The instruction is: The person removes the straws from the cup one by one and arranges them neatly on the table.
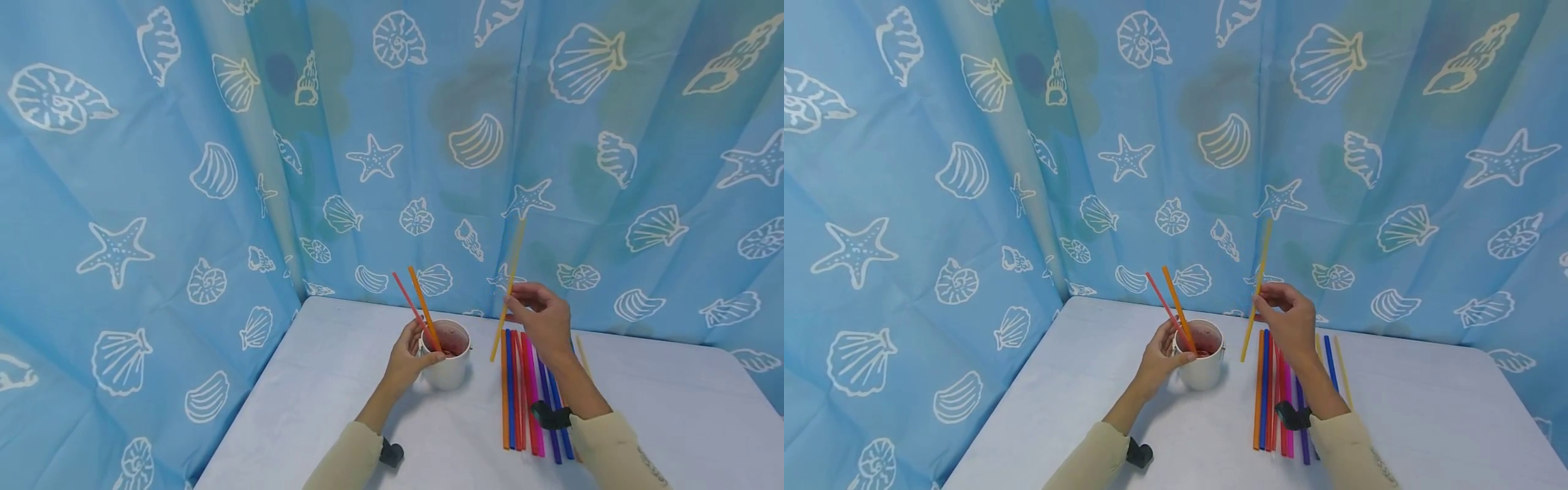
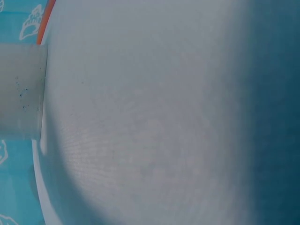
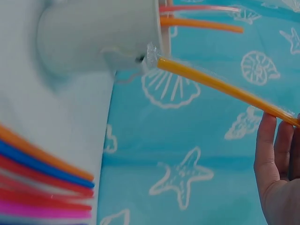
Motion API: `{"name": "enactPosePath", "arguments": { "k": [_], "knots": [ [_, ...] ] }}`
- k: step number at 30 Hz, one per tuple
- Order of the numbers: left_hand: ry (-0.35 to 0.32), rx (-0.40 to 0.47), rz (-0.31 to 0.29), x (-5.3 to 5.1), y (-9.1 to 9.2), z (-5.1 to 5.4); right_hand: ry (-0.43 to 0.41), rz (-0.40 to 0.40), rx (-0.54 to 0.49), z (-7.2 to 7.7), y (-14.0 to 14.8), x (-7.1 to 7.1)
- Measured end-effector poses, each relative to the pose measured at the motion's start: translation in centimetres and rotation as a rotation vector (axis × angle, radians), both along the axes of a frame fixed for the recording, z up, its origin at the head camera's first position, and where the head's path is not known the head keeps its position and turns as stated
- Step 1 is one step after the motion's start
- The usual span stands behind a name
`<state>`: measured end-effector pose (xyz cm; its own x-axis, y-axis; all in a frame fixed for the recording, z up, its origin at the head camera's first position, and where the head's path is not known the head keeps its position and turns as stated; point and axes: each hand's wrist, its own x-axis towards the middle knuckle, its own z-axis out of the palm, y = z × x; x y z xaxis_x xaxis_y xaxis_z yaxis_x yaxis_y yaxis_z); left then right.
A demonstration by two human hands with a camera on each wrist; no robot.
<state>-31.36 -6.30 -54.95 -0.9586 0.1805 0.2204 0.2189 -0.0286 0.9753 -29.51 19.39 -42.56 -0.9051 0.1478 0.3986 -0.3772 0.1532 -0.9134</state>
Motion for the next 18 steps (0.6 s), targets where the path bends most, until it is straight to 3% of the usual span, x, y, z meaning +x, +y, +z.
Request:
{"name": "enactPosePath", "arguments": {
  "k": [10,18],
  "knots": [
    [-0.005,0.018,-0.009,0.1,0.0,-0.1,-0.051,-0.137,0.136,-1.5,4.1,1.5],
    [-0.016,-0.001,0.005,0.3,0.0,0.4,-0.109,-0.274,0.25,-3.7,7.5,2.2]
  ]
}}
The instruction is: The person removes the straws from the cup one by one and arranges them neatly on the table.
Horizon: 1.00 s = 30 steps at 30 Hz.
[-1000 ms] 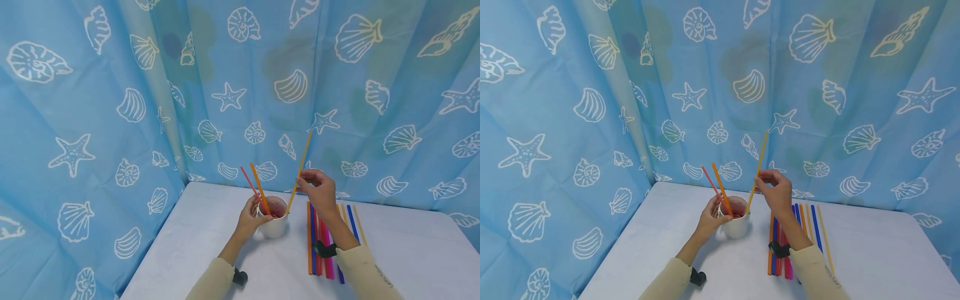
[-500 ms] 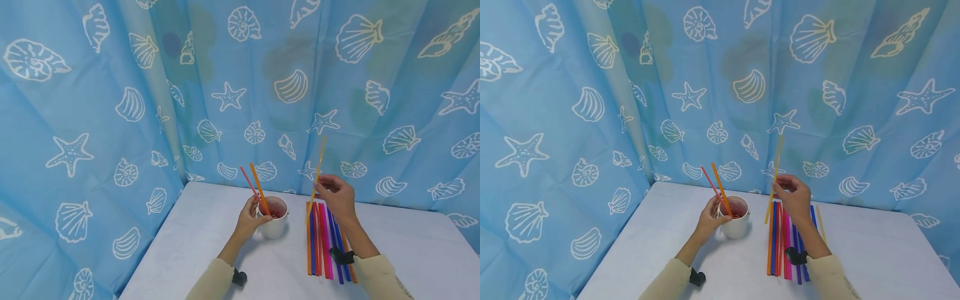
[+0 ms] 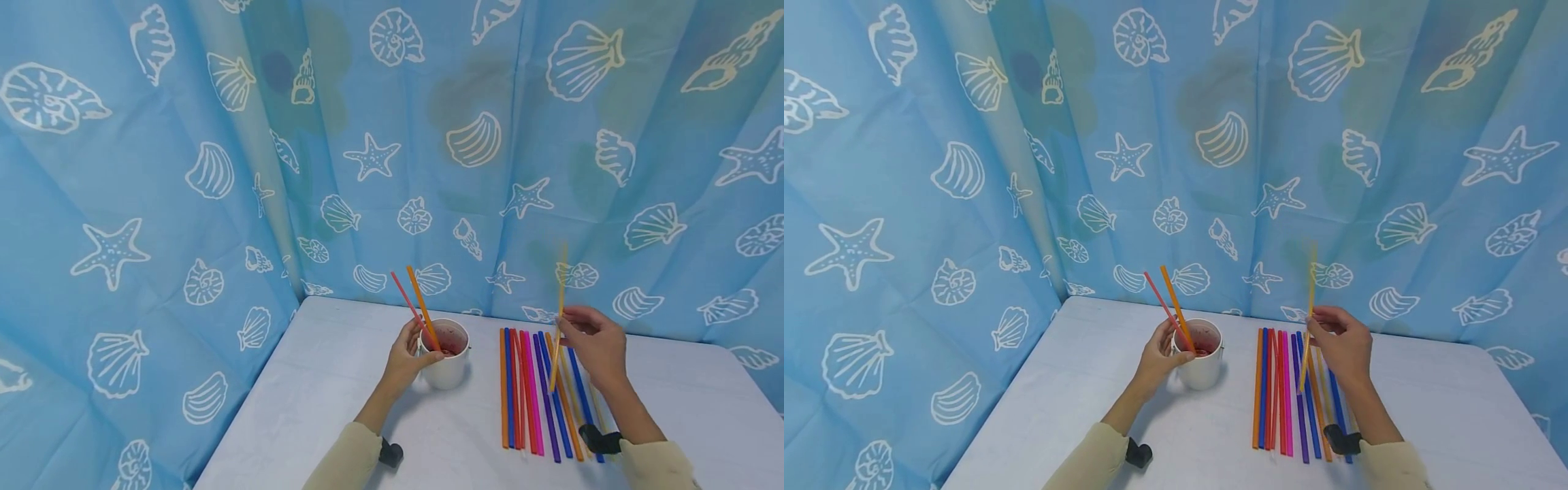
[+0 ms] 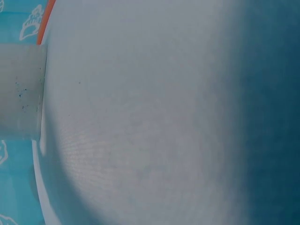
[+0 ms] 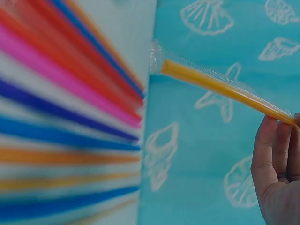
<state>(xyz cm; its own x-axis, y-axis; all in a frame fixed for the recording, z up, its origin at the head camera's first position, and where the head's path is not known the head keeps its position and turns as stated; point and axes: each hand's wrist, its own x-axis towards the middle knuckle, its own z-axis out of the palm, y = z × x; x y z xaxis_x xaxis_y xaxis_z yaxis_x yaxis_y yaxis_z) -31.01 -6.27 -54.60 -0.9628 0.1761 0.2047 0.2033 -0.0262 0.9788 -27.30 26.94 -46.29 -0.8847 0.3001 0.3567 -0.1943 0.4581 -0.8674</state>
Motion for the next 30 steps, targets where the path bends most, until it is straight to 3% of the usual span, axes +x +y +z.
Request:
{"name": "enactPosePath", "arguments": {
  "k": [4,12,19,26,30],
  "knots": [
    [0.007,-0.004,0.0,0.0,0.0,-0.1,-0.074,-0.068,0.042,-1.3,1.7,0.6],
    [0.002,-0.002,-0.003,0.0,-0.1,-0.2,-0.168,-0.103,0.099,-3.3,5.2,1.9],
    [-0.021,-0.002,-0.004,0.3,0.0,0.4,-0.34,-0.132,0.159,-4.1,7.4,2.5],
    [-0.021,-0.011,0.002,0.1,0.0,0.1,-0.493,-0.146,0.167,-5.5,9.3,2.5],
    [-0.035,-0.024,0.0,0.9,0.0,1.4,-0.573,-0.154,0.153,-6.0,9.9,2.5]
  ]
}}
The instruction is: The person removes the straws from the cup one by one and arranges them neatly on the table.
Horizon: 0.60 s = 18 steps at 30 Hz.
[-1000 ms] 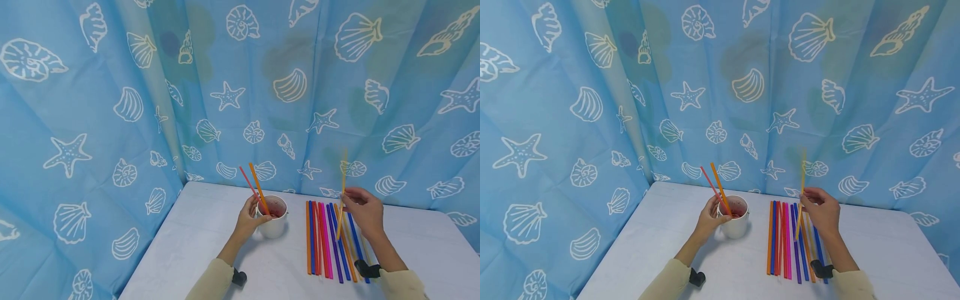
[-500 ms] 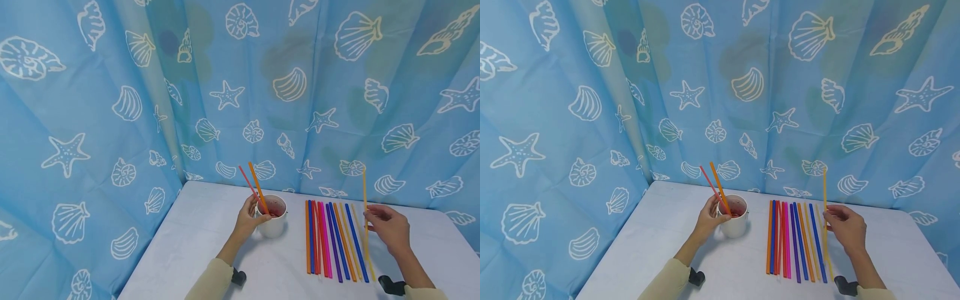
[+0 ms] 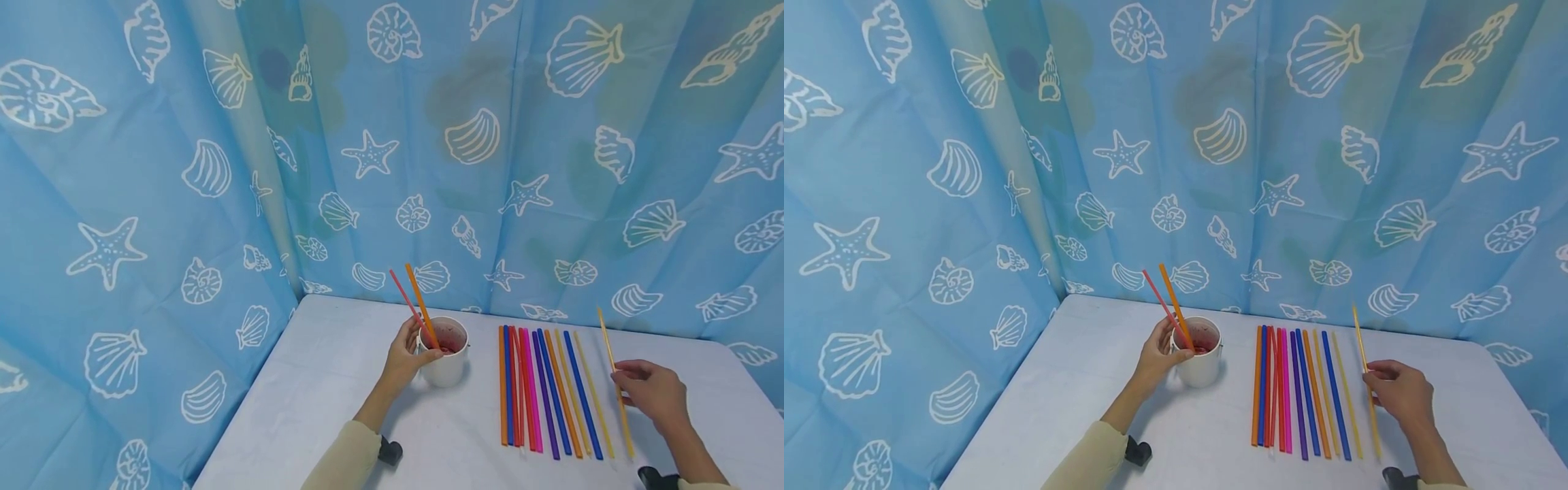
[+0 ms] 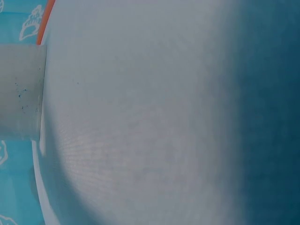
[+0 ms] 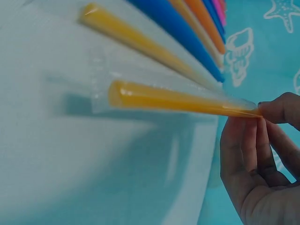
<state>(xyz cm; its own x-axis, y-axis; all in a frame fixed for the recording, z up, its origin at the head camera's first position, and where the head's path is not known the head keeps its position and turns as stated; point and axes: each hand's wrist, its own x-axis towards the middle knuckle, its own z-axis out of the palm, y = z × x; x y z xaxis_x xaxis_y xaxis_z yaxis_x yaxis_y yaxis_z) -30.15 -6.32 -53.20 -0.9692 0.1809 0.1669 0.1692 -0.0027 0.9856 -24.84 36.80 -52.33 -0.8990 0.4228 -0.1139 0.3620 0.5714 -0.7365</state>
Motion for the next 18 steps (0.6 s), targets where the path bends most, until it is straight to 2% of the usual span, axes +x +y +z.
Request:
{"name": "enactPosePath", "arguments": {
  "k": [4,11,18],
  "knots": [
    [0.008,0.002,-0.001,0.8,0.0,1.3,-0.034,-0.006,-0.01,-0.8,0.5,-0.1],
    [0.001,0.009,-0.003,0.8,-0.1,1.1,-0.067,0.009,-0.017,-1.9,1.1,-0.5],
    [0.005,0.012,-0.012,0.6,-0.2,1.0,-0.098,0.014,0.012,-2.3,0.7,-0.5]
  ]
}}
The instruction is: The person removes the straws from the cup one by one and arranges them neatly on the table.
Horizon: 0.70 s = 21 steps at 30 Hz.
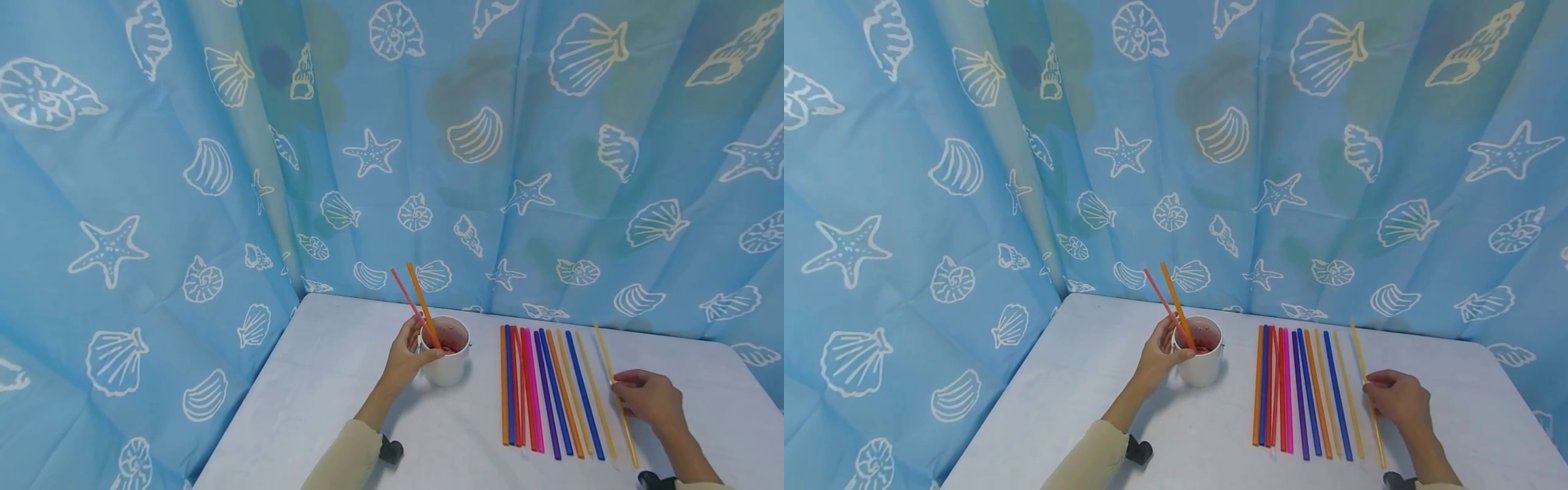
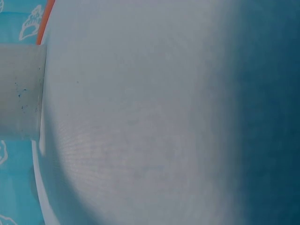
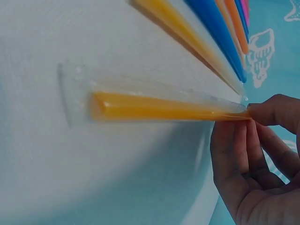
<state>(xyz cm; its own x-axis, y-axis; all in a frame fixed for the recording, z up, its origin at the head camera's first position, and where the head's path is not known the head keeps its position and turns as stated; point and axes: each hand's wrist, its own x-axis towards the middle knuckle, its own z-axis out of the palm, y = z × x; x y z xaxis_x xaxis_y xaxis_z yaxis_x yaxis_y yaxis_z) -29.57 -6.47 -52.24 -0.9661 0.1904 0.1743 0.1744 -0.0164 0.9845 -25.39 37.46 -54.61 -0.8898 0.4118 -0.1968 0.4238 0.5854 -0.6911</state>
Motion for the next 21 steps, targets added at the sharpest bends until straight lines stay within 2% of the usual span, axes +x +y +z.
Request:
{"name": "enactPosePath", "arguments": {
  "k": [8,15,21],
  "knots": [
    [-0.016,-0.008,0.007,0.3,0.0,0.2,-0.017,-0.003,0.047,-1.1,0.1,0.1],
    [-0.002,-0.007,-0.003,-1.4,0.1,-2.3,-0.042,0.01,0.084,-1.7,0.6,-0.3],
    [0.028,-0.006,0.018,-1.5,0.2,-2.7,-0.035,0.04,0.136,-1.4,0.0,-0.3]
  ]
}}
